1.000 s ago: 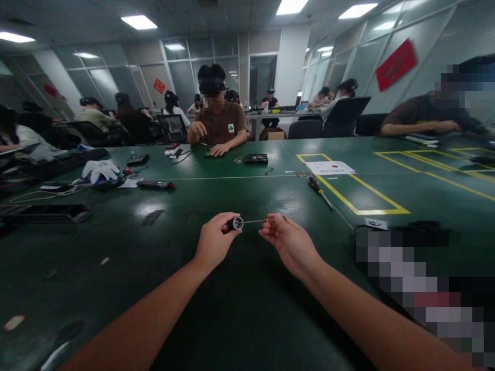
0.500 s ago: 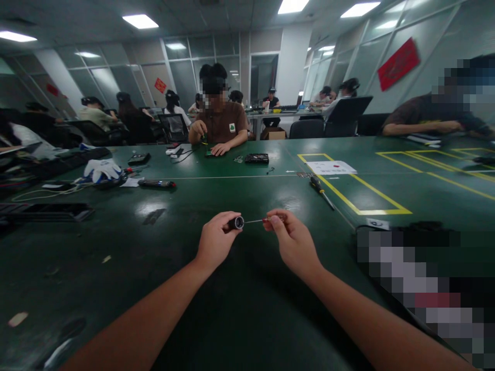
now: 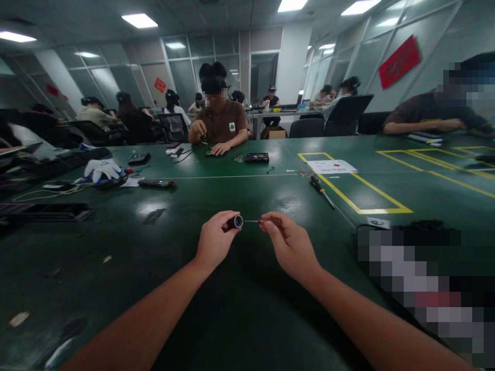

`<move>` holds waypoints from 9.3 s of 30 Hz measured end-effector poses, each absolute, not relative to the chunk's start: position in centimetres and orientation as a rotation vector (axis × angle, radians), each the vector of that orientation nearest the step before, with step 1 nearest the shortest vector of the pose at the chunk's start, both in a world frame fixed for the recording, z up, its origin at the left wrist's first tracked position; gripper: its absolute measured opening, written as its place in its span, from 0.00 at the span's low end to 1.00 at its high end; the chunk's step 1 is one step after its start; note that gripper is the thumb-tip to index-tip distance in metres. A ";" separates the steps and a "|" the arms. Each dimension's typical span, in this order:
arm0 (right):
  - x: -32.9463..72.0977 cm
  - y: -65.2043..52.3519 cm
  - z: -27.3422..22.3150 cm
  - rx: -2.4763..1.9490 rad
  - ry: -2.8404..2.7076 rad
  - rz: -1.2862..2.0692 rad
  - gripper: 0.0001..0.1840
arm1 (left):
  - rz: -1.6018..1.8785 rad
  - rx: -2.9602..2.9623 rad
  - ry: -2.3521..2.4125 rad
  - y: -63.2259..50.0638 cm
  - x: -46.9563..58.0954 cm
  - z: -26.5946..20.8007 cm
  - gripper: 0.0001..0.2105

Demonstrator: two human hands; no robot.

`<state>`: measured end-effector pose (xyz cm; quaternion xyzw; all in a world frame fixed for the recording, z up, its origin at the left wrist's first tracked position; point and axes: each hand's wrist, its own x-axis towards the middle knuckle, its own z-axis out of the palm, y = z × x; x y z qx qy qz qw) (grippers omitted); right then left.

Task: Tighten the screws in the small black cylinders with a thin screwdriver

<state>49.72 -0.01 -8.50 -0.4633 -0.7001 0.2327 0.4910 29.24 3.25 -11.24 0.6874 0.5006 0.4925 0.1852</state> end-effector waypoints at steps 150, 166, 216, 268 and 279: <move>49.2 0.9 -8.8 -1.040 -1.233 1.033 0.13 | 1.400 1.828 1.371 3.7 29.1 -12.1 0.18; 50.0 2.3 -9.2 -0.978 -0.995 1.145 0.14 | 1.408 1.904 1.317 3.6 29.1 -11.9 0.17; 49.7 0.1 -8.3 -1.112 -1.597 0.672 0.14 | 1.417 1.910 1.344 3.4 29.2 -11.6 0.17; 50.3 0.9 -8.1 -1.112 -1.560 0.722 0.12 | 1.379 1.902 1.371 3.3 29.4 -11.4 0.21; 49.6 1.7 -9.0 -1.006 -1.134 1.086 0.14 | 1.300 1.993 1.365 2.9 29.5 -11.0 0.21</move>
